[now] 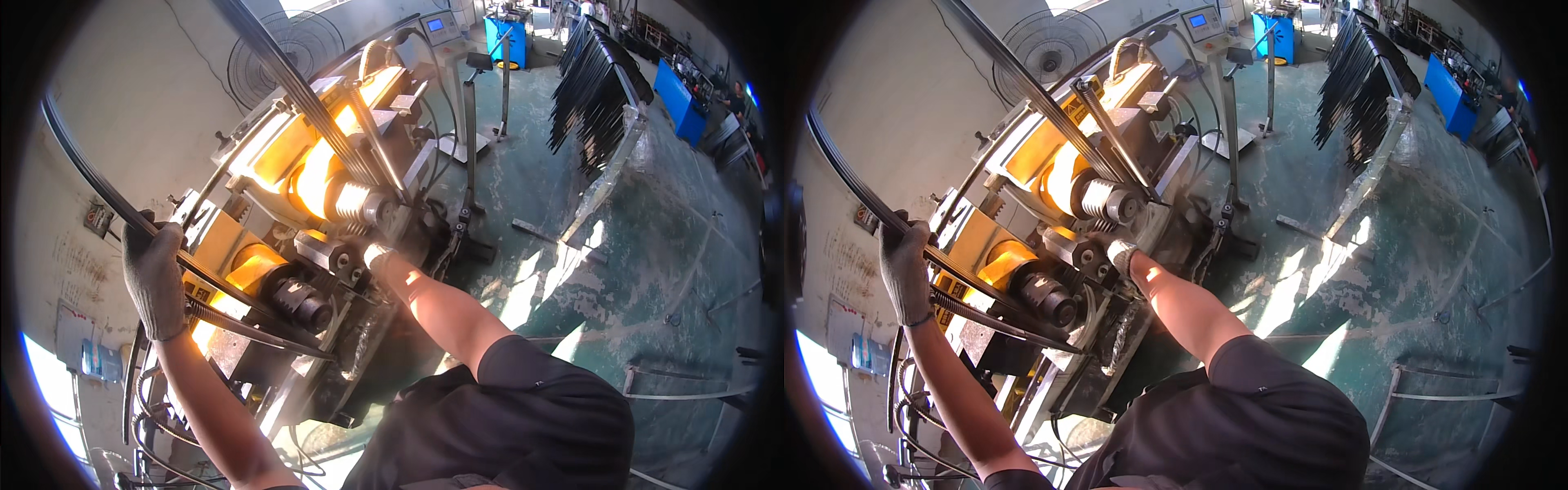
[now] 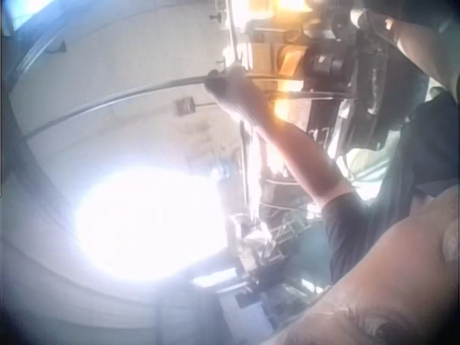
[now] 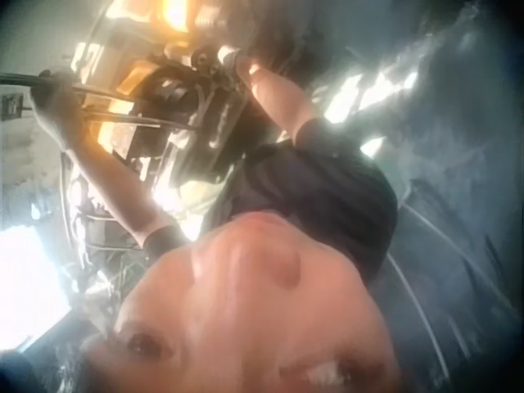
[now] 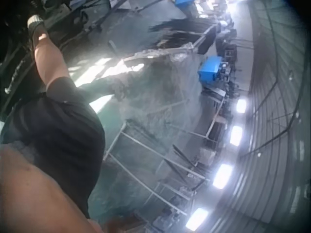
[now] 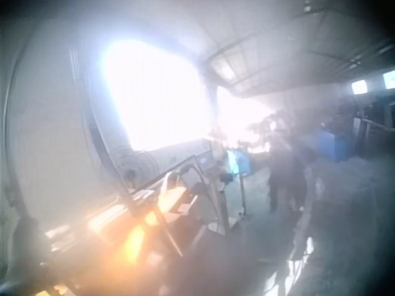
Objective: The person repeatedly picks up bundles of long metal rods from a rack and feeds them into a yellow industrial machine. The person then removes the processed rods and places them back onto the rack. This cycle repeats throughout the video.
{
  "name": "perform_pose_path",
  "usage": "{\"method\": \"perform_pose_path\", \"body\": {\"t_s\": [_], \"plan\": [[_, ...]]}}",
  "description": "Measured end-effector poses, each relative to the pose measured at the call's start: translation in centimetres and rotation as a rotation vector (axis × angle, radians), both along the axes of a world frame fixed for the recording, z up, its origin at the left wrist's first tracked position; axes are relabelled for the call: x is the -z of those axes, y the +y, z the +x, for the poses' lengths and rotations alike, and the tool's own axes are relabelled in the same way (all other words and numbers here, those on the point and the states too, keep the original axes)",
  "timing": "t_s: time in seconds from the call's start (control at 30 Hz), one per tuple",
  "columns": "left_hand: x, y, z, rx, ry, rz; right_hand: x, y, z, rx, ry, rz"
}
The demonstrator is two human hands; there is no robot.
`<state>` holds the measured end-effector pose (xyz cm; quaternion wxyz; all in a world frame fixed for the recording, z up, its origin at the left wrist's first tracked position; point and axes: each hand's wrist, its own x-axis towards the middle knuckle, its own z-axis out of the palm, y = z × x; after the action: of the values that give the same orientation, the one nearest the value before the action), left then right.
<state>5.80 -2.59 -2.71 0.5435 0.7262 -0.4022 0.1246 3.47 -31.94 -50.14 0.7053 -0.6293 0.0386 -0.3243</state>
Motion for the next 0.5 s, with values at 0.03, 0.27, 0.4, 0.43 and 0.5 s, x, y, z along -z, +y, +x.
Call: {"method": "perform_pose_path", "body": {"t_s": [0.03, 0.27, 0.4, 0.43, 0.5], "plan": [[-0.1, 0.3, 0.0, -0.003, 0.0, 0.0, 0.0, 0.4, 0.4, 0.054, -0.037, -0.046], [0.7, 1.4, 1.2, -0.004, 0.027, -0.047, -5.9, 5.6, -2.2, 0.128, 0.081, 0.656], [0.2, 1.0, 1.0, -0.001, 0.002, -0.008, -10.8, 6.3, -5.6, 0.186, 0.111, 0.721], [-0.1, 0.9, 0.9, 0.004, -0.011, -0.011, -11.1, 6.2, -5.6, 0.187, 0.092, 0.723], [0.3, 1.7, 1.1, 0.0, 0.008, -0.023, -14.3, 7.6, -6.7, 0.208, 0.237, 0.689]]}}
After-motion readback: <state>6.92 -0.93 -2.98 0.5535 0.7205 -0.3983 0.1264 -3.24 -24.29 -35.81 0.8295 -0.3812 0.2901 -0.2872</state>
